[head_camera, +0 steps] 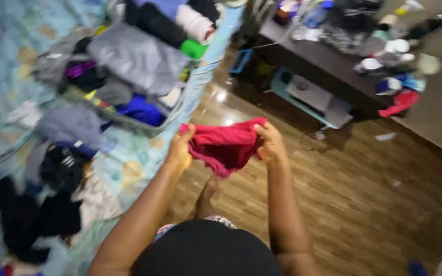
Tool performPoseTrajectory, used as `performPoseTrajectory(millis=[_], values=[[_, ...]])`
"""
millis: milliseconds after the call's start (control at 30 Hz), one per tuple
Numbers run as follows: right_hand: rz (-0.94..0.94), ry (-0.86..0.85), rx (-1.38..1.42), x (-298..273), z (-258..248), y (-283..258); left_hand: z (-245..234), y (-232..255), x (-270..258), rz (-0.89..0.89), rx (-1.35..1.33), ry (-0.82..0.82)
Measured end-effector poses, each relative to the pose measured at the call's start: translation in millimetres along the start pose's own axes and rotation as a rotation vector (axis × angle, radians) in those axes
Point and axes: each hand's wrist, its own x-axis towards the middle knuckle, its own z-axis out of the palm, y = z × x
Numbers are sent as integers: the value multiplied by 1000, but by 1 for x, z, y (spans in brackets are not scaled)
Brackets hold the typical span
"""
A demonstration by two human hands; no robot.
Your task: The person folds various items of clothing by hand and packs them into a suitcase, including striped, tan, and dark-colored garments.
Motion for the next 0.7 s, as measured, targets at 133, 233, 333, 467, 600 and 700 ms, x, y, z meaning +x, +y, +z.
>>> performPoseTrajectory(millis=[133, 233, 333, 467, 600, 700], values=[[-150, 101, -91, -8, -10, -82, 29, 6, 23, 321, 128, -142], [-259, 117, -110, 3, -2, -95, 16, 2, 47, 385, 221, -47], [-396, 68, -84, 30, -8, -88, -14, -2, 73, 414, 384, 161], [-462, -6, -129, 65, -8, -96, -5, 43, 80, 850, 917, 351], [-426, 26, -532, 85, 42, -131, 48, 126, 64, 1419, 1203, 338], [-545, 46, -1094, 103, 92, -154, 56, 186, 78, 1388, 1228, 117]])
